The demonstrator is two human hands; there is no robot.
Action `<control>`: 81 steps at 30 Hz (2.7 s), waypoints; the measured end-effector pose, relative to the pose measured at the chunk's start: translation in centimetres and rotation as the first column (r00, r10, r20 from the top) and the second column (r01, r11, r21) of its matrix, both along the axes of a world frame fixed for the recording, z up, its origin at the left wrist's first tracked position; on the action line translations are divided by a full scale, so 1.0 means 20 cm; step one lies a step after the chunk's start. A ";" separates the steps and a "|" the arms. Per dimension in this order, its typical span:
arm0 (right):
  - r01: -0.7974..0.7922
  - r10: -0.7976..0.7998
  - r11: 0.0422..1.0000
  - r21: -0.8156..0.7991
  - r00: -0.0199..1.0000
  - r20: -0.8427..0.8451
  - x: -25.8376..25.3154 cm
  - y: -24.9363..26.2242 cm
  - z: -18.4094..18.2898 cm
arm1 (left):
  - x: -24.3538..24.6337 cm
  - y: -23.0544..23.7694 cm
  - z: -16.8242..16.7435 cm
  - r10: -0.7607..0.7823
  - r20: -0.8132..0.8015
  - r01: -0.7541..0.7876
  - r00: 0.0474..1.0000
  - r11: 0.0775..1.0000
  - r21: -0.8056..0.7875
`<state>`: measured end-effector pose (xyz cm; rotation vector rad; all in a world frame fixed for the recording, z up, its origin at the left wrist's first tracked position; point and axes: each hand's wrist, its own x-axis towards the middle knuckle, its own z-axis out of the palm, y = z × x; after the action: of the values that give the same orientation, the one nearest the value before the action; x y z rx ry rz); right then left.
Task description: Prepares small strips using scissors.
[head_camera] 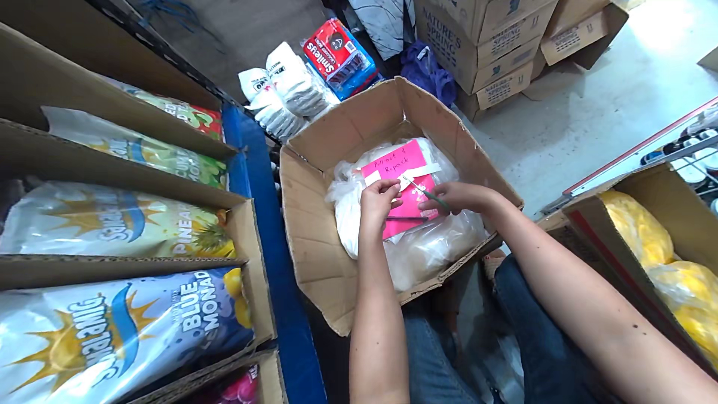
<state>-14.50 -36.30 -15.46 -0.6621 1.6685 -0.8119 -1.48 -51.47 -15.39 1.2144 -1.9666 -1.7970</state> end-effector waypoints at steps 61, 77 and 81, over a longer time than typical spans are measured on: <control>-0.021 0.021 0.999 -0.029 1.000 0.011 0.00 0.00 -0.02 | -0.03 0.03 0.00 0.005 -0.037 -0.006 0.999 1.000 -0.018; 0.015 -0.015 0.998 -0.064 1.000 0.011 -0.01 0.00 -0.04 | -0.01 0.02 0.00 0.061 -0.047 -0.056 0.997 0.994 0.095; -0.011 0.011 0.999 -0.034 1.000 0.013 0.00 0.00 -0.02 | -0.01 0.01 0.00 0.105 -0.054 -0.101 0.993 0.991 0.086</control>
<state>-14.57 -36.35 -15.93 -0.6872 1.6416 -0.8365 -1.66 -51.34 -15.41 1.2491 -1.7802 -1.8573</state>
